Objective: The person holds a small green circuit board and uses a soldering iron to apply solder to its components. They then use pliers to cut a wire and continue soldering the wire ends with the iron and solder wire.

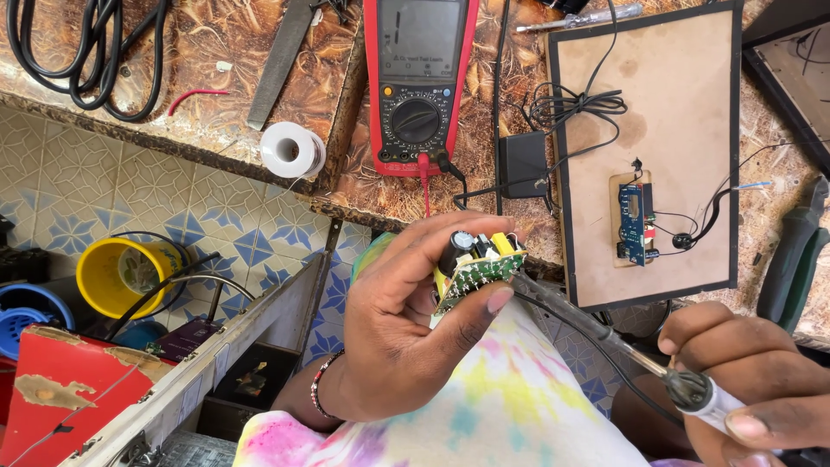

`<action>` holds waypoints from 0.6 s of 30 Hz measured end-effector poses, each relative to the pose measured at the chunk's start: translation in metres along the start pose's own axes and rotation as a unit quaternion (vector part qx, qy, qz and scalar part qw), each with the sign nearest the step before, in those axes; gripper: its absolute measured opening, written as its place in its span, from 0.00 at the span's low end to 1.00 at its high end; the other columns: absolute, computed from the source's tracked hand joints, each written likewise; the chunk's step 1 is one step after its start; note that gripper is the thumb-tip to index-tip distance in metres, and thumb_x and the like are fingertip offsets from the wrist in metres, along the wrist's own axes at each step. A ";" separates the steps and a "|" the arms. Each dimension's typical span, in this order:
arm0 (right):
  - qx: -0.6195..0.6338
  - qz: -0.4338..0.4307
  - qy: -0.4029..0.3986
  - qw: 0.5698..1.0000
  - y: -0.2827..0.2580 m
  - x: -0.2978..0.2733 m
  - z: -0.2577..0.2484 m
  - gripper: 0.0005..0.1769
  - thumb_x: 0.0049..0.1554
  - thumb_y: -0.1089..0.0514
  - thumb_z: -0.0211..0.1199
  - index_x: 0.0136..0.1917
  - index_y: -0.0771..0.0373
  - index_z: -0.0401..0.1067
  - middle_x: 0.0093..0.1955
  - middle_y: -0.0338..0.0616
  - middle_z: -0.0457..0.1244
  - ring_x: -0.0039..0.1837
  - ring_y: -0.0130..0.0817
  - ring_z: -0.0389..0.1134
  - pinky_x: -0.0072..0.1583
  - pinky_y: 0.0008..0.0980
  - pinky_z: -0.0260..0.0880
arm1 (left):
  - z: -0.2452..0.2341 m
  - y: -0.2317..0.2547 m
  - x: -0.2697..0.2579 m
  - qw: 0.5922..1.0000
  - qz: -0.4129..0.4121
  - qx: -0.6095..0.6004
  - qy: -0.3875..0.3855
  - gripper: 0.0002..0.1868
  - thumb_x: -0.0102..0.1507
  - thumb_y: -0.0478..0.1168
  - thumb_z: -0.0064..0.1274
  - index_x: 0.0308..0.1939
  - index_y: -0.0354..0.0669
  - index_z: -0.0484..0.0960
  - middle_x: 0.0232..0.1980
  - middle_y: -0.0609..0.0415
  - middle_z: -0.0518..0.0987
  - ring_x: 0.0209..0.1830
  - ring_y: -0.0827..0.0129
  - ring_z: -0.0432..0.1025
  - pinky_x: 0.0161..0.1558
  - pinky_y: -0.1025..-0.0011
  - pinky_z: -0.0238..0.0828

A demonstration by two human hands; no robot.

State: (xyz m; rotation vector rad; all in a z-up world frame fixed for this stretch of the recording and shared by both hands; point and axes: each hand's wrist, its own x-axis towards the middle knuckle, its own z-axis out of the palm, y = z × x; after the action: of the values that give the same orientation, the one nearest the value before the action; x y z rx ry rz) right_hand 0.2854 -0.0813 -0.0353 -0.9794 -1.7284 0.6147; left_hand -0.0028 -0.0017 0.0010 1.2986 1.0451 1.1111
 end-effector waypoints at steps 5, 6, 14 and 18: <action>-0.015 -0.004 0.011 1.000 -0.004 -0.001 0.002 0.27 0.54 0.62 0.61 0.59 0.31 0.61 0.32 0.19 0.54 0.36 0.19 0.60 0.45 0.19 0.78 | 0.000 -0.001 -0.001 1.000 -0.004 0.001 0.002 0.17 0.66 0.42 0.57 0.56 0.38 0.81 0.56 0.50 0.83 0.58 0.65 0.77 0.63 0.72 0.73; -0.015 -0.005 0.010 1.000 -0.003 -0.005 0.002 0.27 0.54 0.62 0.61 0.59 0.31 0.61 0.32 0.19 0.54 0.36 0.19 0.60 0.45 0.19 0.78 | 0.000 -0.001 0.000 1.000 -0.004 0.001 0.003 0.17 0.66 0.42 0.57 0.56 0.38 0.81 0.56 0.50 0.83 0.58 0.65 0.77 0.63 0.72 0.73; -0.006 0.079 0.175 0.981 -0.006 -0.016 0.021 0.29 0.71 0.33 0.44 0.33 0.47 0.47 0.32 0.30 0.46 0.33 0.22 0.49 0.44 0.24 0.54 | -0.006 -0.001 0.001 0.997 -0.036 -0.061 -0.012 0.17 0.64 0.41 0.58 0.55 0.37 0.81 0.54 0.49 0.83 0.55 0.67 0.77 0.59 0.72 0.74; -0.098 -0.074 0.113 0.986 0.009 -0.012 0.001 0.16 0.58 0.63 0.61 0.53 0.49 0.58 0.36 0.34 0.59 0.37 0.27 0.60 0.46 0.34 0.78 | -0.030 -0.005 -0.011 0.960 -0.093 -0.263 -0.022 0.20 0.64 0.35 0.58 0.58 0.25 0.76 0.55 0.39 0.79 0.54 0.58 0.78 0.57 0.65 0.85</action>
State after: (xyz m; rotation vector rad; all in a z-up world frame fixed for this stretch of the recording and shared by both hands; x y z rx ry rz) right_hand 0.2894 -0.0863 -0.0488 -1.0036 -1.6603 0.2312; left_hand -0.0342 -0.0073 -0.0047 0.7794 0.7501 1.1118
